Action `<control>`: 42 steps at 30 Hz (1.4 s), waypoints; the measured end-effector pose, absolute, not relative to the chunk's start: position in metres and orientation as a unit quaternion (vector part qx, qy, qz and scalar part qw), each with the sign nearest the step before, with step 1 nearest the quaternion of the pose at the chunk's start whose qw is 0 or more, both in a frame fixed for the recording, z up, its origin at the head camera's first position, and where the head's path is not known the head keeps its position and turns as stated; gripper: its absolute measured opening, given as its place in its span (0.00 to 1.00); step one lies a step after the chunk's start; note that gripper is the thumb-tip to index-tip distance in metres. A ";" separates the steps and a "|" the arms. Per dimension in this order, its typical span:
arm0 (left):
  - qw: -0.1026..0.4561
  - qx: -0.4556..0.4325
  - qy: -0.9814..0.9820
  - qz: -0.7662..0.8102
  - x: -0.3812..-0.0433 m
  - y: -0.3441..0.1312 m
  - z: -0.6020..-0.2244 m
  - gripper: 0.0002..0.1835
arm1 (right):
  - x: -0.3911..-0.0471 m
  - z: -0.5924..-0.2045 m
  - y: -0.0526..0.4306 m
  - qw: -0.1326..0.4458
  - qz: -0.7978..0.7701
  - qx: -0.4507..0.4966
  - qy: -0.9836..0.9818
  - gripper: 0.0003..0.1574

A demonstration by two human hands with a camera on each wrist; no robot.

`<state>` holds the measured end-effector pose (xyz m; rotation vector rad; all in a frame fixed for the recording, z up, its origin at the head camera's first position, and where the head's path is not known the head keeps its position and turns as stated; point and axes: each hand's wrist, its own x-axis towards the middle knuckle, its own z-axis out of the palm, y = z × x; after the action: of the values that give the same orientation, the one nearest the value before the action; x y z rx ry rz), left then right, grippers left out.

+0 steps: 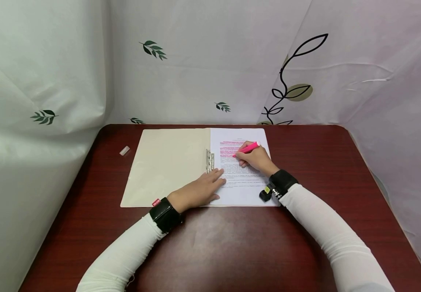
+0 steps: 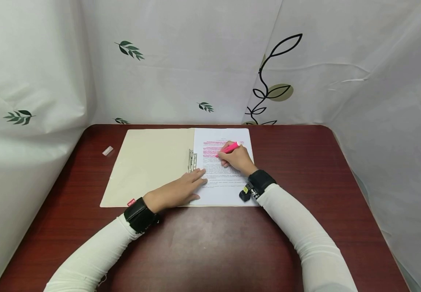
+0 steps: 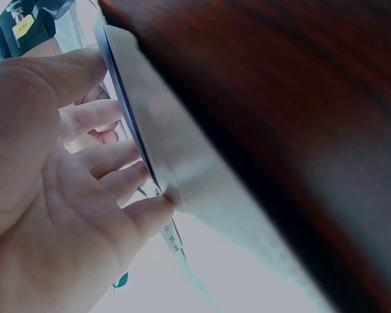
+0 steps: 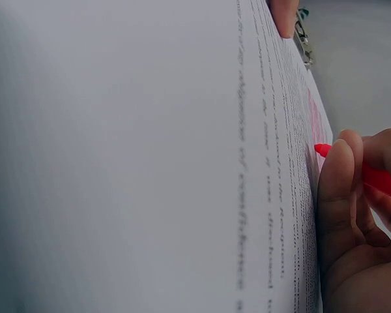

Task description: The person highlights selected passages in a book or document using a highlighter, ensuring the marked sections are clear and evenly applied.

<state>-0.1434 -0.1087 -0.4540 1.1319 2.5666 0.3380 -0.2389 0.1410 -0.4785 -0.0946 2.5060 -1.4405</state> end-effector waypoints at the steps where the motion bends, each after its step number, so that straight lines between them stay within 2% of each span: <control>1: 0.156 0.396 0.897 0.119 -0.143 -0.109 -0.454 0.30 | -0.239 -0.478 0.141 0.125 -0.494 -0.033 0.860 0.12; 42: 0.155 0.397 0.896 0.124 -0.144 -0.109 -0.454 0.30 | -0.243 -0.480 0.151 0.127 -0.496 -0.035 0.858 0.12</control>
<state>-0.1444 -0.1092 -0.4544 1.1373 2.5668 0.3563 -0.2429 0.1509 -0.4796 -0.1016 2.4977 -1.4440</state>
